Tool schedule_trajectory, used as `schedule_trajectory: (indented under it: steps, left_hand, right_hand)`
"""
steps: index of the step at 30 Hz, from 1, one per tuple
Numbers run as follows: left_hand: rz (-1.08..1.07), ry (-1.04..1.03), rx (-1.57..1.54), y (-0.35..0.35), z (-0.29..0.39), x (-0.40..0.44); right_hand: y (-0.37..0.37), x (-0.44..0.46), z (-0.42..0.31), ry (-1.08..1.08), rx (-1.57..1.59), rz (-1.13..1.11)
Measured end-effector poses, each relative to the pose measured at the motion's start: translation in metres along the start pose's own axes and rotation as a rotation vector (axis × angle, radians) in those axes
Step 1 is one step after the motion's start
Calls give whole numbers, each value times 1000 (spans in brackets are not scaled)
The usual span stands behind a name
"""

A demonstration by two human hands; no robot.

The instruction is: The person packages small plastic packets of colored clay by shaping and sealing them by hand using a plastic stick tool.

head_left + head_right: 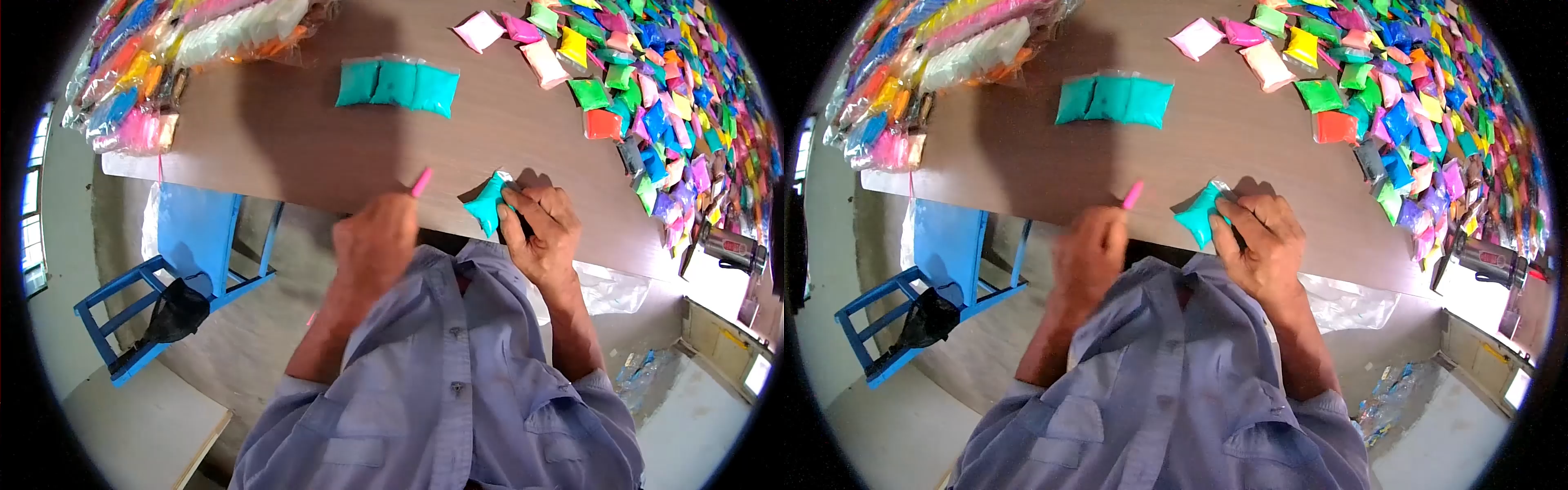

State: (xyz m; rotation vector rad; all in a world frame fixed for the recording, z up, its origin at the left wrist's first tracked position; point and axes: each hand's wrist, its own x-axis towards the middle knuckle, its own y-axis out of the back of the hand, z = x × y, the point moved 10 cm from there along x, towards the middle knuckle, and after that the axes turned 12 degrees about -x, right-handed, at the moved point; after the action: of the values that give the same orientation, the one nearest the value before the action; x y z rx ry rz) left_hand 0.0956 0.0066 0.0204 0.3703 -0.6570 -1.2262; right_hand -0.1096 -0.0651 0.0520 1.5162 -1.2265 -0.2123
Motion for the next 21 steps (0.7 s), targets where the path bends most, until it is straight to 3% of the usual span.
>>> schedule_trajectory:
  steps: [7, 13, 21]
  left_hand:
    - [294, 146, 6, 79, -55, 10]
    - [488, 178, 12, 130, -98, 31]
    - [547, 203, -46, 150, -131, 58]
  right_hand:
    - [8, -4, -12, 7, -20, 31]
    - [-9, -20, -43, 106, -169, -171]
    - [-18, -14, -47, 66, -195, -166]
